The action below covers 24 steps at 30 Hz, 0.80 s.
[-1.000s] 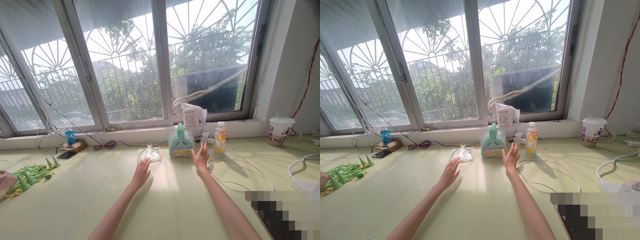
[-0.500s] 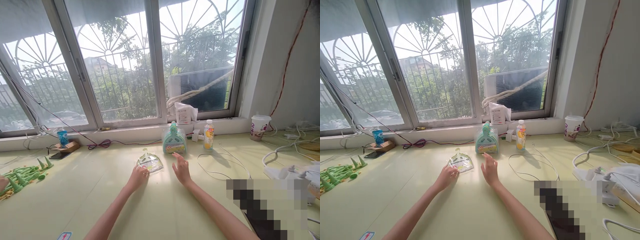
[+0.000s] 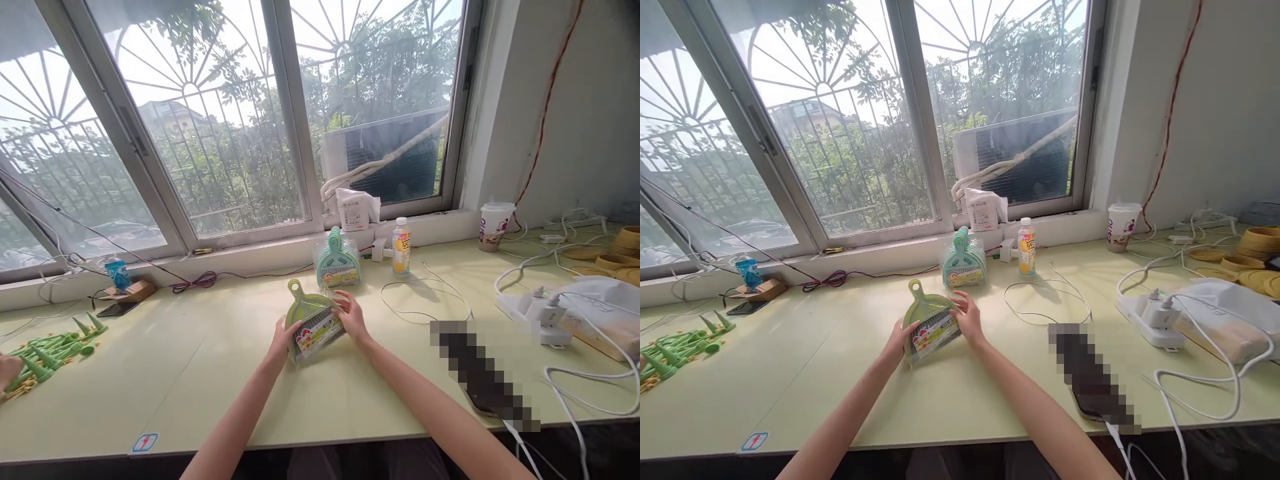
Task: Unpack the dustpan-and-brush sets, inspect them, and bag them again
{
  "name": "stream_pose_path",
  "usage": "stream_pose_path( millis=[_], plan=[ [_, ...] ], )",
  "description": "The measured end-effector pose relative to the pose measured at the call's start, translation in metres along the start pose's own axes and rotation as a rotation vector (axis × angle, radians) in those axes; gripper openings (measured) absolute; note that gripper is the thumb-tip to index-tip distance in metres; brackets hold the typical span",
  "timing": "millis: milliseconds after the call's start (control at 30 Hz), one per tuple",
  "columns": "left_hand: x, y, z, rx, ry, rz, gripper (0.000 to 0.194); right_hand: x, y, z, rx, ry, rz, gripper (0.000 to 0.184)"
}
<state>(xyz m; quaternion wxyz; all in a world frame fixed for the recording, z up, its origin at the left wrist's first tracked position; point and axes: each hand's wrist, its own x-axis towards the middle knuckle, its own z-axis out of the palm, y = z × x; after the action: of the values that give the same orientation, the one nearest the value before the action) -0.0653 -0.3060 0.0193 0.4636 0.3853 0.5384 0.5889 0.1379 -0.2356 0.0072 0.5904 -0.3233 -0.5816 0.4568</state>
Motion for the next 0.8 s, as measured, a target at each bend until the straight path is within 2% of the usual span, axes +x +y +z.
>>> stream_pose_path(
  millis=[67,133,200,300,333,400,500,633,700,800],
  plan=[
    [0.013,0.01,0.017,-0.088,-0.112,-0.083,0.051,0.002,-0.008,-0.007,-0.08,0.052,-0.114,0.046],
    [0.025,0.014,0.033,-0.156,-0.136,-0.068,0.044,0.002,-0.013,-0.013,-0.294,0.12,-0.234,0.045],
    [0.034,0.011,0.045,-0.242,-0.111,-0.017,0.043,0.0,-0.016,-0.017,-0.563,0.156,-0.355,0.037],
    [0.04,0.0,0.053,-0.37,-0.041,0.018,0.041,-0.004,-0.015,-0.015,-0.8,0.037,-0.436,0.011],
    [0.041,-0.004,0.053,-0.398,-0.024,0.027,0.04,-0.005,-0.014,-0.013,-0.819,-0.014,-0.417,0.01],
    [0.039,-0.007,0.049,-0.432,-0.009,0.052,0.038,-0.006,-0.01,-0.007,-0.789,-0.069,-0.334,0.026],
    [0.033,-0.005,0.042,-0.465,0.014,0.079,0.037,-0.004,-0.004,-0.004,-0.592,-0.063,-0.147,0.038],
    [0.025,-0.001,0.044,-0.502,0.009,0.104,0.037,0.001,0.005,-0.008,-0.176,0.011,0.221,0.018],
    [0.021,0.0,0.047,-0.519,-0.018,0.108,0.038,0.005,0.01,-0.01,0.043,0.067,0.379,0.017],
    [0.017,0.002,0.049,-0.527,-0.087,0.082,0.036,0.009,0.015,-0.012,0.265,0.113,0.44,0.021]
  ],
)
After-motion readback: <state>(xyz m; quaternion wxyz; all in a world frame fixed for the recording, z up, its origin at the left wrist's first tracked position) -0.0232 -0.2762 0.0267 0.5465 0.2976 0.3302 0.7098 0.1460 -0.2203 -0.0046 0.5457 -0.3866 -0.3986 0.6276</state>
